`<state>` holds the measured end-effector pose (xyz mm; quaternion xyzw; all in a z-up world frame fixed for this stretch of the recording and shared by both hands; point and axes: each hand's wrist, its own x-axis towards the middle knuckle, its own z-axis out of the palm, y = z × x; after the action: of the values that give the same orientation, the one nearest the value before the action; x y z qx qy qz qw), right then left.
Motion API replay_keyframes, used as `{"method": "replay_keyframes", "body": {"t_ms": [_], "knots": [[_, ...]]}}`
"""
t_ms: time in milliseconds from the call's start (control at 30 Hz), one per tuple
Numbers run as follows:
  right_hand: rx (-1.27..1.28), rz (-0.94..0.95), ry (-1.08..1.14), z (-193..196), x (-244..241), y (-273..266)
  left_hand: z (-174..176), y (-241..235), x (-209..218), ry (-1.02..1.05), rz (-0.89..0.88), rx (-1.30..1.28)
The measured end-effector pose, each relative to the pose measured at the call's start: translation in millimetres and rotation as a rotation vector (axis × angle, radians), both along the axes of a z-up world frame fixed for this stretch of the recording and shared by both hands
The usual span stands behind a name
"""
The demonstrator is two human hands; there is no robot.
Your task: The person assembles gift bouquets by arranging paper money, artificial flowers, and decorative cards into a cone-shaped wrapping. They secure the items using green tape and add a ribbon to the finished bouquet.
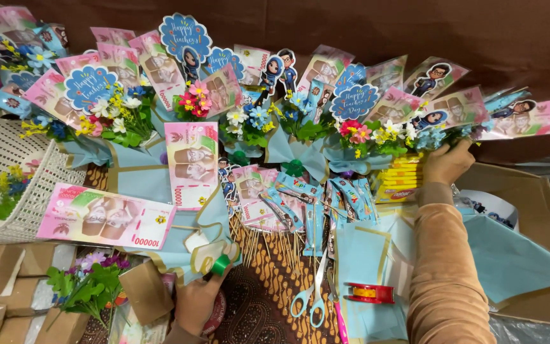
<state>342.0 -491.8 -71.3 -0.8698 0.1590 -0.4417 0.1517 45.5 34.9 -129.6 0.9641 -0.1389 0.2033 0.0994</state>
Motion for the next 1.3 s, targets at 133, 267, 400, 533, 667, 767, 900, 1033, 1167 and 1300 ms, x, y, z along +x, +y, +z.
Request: {"method": "replay_keyframes", "body": {"t_ms": [133,267,400,533,667,767,900,1033,1167,1300], "knots": [[0.007,-0.081,0.107,15.4,2.7,2.1,17.2,-4.2,3.1,0.005,-0.020,-0.003],[-0.182,-0.198,0.182,8.7,13.1,-7.9,89.6,-26.7,15.9,0.165,0.121,-0.646],[-0.265,-0.257,0.302,9.0,19.7,-8.8,18.7,-10.0,4.1,-0.127,-0.019,-0.035],[-0.586,-0.271,0.305,-0.8,23.5,-14.8,8.1,-9.6,1.2,-0.089,0.022,0.034],[-0.857,-0.102,0.010,-7.4,22.3,-17.2,-14.3,-6.7,-3.2,-0.053,0.016,-0.055],[-0.657,0.054,0.076,2.0,3.0,-4.3,-39.2,-3.2,-8.9,0.036,0.015,0.022],[0.107,0.359,-0.335,3.5,4.9,0.0,-53.2,-2.8,-11.8,0.017,0.015,0.087],[0.675,0.116,-0.399,-41.5,37.8,-34.6,-54.0,-2.3,-11.5,0.008,0.035,0.173],[1.196,0.130,-0.163,-54.1,64.0,-54.8,-65.8,-1.6,-14.2,0.076,0.009,0.121],[1.411,0.084,0.184,33.8,31.3,16.2,-85.3,1.6,-16.6,0.184,-0.003,0.120]]}}
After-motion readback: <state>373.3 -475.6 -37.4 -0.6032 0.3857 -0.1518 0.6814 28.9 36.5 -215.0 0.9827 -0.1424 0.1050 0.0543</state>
